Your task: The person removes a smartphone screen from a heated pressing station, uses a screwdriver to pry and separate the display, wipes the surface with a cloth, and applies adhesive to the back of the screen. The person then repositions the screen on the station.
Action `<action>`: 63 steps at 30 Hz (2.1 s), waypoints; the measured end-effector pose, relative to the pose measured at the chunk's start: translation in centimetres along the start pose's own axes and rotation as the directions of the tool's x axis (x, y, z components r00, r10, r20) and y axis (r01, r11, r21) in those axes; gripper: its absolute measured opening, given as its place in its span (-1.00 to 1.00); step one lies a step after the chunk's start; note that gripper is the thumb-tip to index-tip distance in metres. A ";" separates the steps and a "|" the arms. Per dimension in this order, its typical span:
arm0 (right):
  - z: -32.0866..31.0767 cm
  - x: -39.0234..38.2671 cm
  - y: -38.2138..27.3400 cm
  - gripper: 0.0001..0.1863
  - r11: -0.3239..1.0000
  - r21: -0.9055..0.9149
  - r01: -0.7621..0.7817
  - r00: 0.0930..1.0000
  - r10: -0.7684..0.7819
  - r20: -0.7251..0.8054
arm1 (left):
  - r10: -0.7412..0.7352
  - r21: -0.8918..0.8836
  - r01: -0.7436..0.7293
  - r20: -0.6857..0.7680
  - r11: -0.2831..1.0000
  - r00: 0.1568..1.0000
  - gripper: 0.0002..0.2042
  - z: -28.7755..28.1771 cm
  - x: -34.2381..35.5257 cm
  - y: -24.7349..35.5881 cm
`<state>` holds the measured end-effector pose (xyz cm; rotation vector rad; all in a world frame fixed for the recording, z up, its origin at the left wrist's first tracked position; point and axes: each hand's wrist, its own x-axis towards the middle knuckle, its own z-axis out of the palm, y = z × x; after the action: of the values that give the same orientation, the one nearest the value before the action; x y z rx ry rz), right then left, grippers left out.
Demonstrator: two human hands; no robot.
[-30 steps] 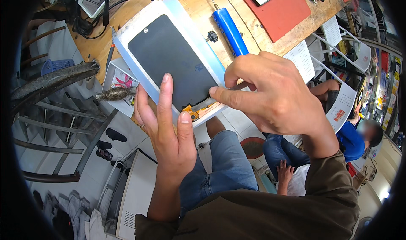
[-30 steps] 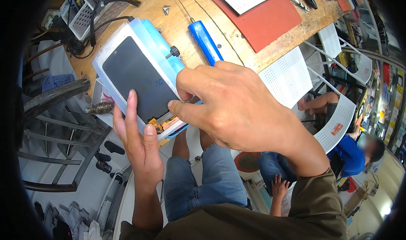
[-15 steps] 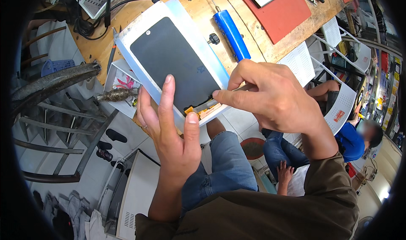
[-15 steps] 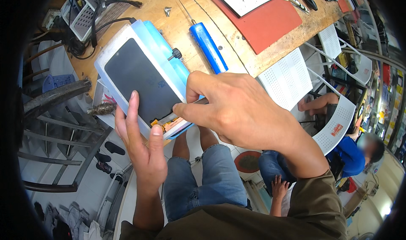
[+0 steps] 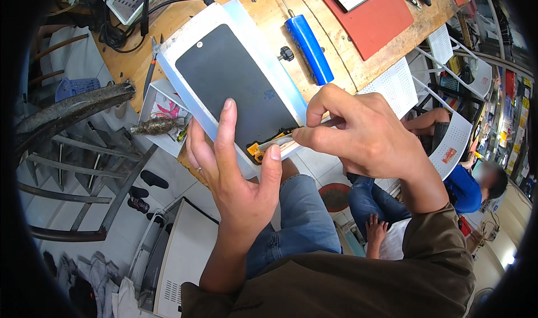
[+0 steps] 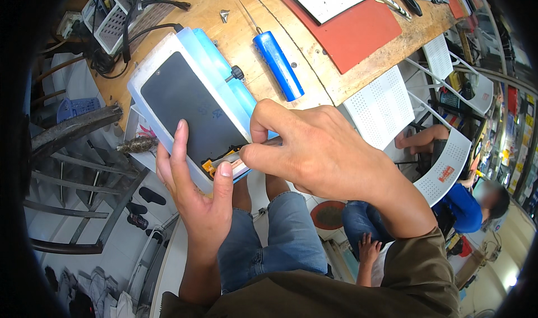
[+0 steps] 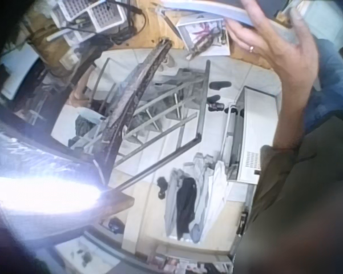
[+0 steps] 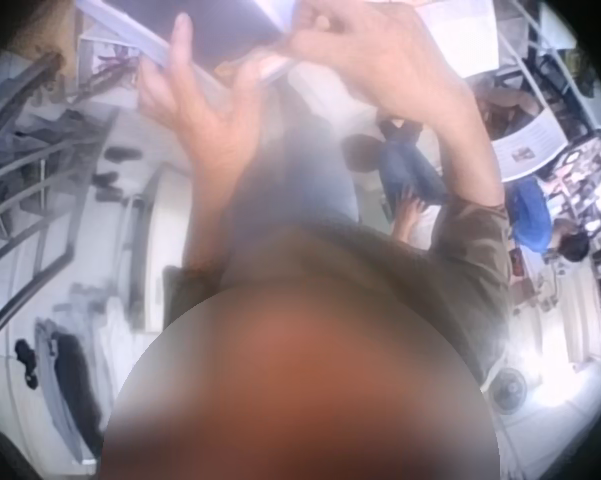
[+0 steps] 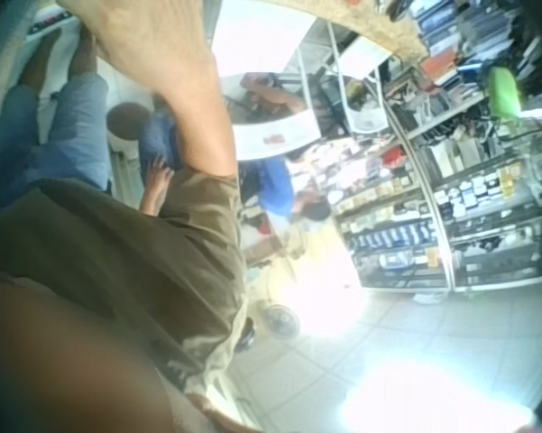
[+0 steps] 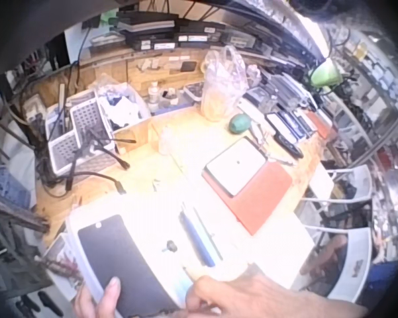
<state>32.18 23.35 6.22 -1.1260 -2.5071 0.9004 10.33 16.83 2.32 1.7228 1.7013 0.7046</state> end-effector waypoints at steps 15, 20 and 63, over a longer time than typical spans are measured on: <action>-0.7 0.7 -0.1 -0.56 1.000 -0.014 -0.008 0.998 0.009 0.061 | 0.008 0.014 -0.007 -0.054 1.000 0.999 -0.32 0.2 0.1 -0.2; -0.9 1.1 0.2 -0.62 1.000 0.014 -0.004 0.997 0.003 0.082 | 0.015 0.060 -0.013 -0.031 0.998 0.999 -0.32 -0.2 0.1 0.0; -2.2 2.8 2.1 -0.66 0.956 0.295 0.000 0.976 -0.063 0.206 | 0.023 0.127 -0.010 -0.100 0.992 0.995 -0.36 0.4 0.1 0.1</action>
<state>32.52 27.46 6.49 -0.9333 -2.4332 1.3976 10.66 16.88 2.14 1.8163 1.8381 0.7166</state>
